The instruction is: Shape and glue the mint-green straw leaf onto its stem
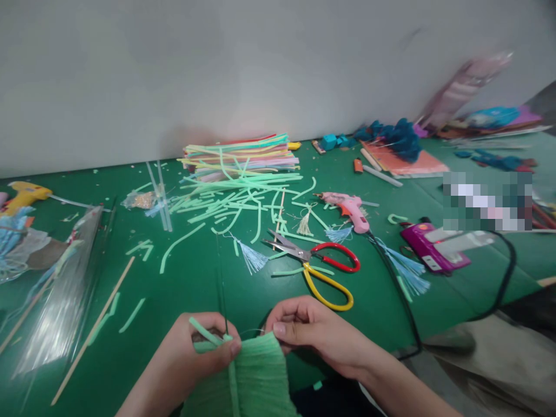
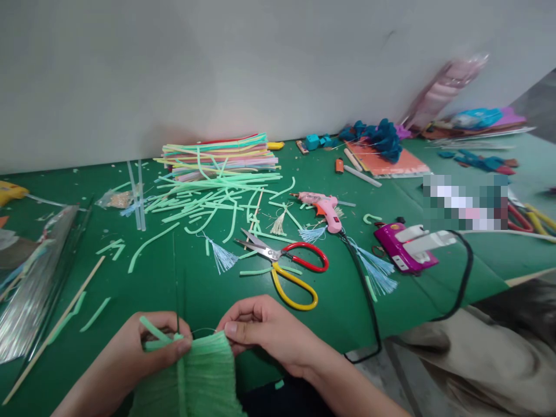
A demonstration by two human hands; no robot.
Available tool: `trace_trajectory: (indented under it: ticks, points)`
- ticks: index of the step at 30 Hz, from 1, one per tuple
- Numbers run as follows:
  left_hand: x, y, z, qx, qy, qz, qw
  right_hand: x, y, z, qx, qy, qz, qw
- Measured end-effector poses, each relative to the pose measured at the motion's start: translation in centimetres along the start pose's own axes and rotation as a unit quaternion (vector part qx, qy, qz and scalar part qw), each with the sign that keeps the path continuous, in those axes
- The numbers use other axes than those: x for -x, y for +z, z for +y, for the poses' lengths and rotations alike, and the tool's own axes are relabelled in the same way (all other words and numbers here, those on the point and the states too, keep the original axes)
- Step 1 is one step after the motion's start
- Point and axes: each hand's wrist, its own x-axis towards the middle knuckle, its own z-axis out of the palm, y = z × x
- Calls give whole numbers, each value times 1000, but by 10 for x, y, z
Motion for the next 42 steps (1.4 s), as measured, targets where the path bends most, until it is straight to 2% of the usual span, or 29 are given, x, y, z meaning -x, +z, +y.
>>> trace_trajectory:
  ticks: [5,8,10,13,15,18,20,22,24,25,29,32,36,42]
  points:
    - [0,1,1,-9,12,1,1000,-1,0,-3,25,1,-2,1000]
    - [0,1,1,-19,15,10,1000,2,3,-3,122,-47,61,989]
    - [0,-1,2,-31,20,10,999,5,7,0,229,-122,142,955]
    - [1,-7,4,-56,29,0,998,12,15,9,362,-251,214,872]
    - [1,-12,7,-77,37,-7,996,14,20,16,414,-311,210,830]
    - [0,-17,10,-105,47,-17,993,14,25,23,461,-356,210,785]
    - [-1,-18,10,-121,49,-31,991,13,27,25,485,-370,221,761]
    - [-2,-18,10,-130,49,-43,989,13,28,26,498,-373,228,749]
    - [-3,-17,9,-128,48,-49,989,13,29,26,491,-355,230,762]
    - [-3,-16,9,-125,49,-48,990,12,29,26,479,-334,231,778]
    - [2,-11,7,-113,56,-6,992,7,31,20,384,-186,235,873]
    - [9,-6,7,-119,68,41,990,3,33,14,296,-107,221,923]
    - [16,-3,7,-148,86,77,982,2,36,11,255,-86,212,940]
    - [19,-2,10,-162,94,84,979,2,39,10,225,-72,206,950]
